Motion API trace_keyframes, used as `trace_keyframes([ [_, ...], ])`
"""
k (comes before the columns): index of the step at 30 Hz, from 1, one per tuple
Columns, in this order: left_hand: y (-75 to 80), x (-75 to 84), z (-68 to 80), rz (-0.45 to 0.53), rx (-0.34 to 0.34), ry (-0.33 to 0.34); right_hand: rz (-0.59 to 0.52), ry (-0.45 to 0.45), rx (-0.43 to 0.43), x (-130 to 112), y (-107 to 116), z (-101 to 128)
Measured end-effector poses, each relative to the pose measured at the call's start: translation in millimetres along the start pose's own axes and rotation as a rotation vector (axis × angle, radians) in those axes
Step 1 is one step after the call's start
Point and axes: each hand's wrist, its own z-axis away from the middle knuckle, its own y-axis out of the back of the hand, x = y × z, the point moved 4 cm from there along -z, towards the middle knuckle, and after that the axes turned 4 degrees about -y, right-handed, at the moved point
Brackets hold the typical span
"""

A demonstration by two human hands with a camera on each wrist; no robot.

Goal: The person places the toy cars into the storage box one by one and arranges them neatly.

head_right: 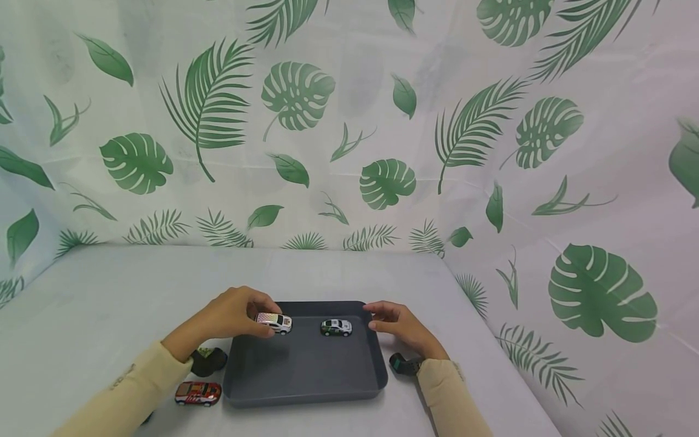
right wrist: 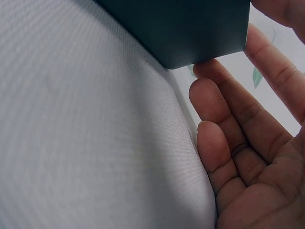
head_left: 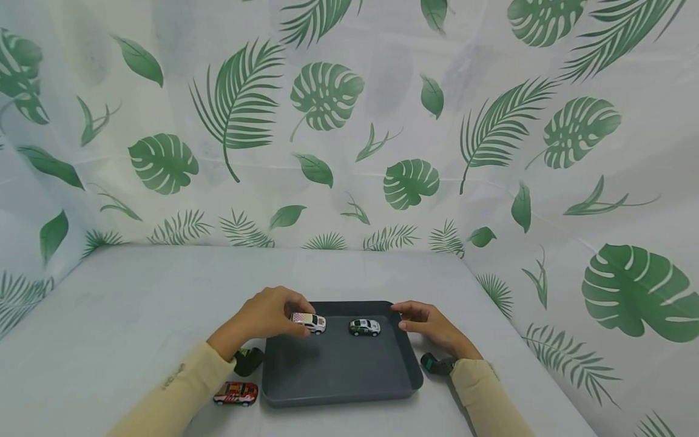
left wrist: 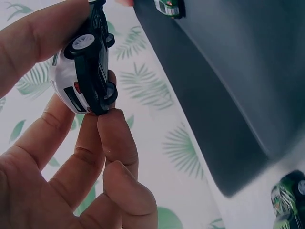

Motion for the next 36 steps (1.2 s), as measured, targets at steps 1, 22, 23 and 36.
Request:
trace_keyframes([
  [1,-1.0,1.0,-0.8,0.002,-0.001,-0.001,0.000,-0.001,0.000,0,0,0],
  [22,-23.3,10.8,-19.7,0.042,-0.002,-0.010,0.002,0.002,-0.006,1,0,-1],
  [23,-24.6,11.2,-20.4,0.045,-0.004,-0.016,0.001,0.003,-0.007,1,0,-1],
  [36,-43.6,15.7,-33.5,0.186,-0.016,-0.115,0.013,0.000,0.001,2,0,-1],
])
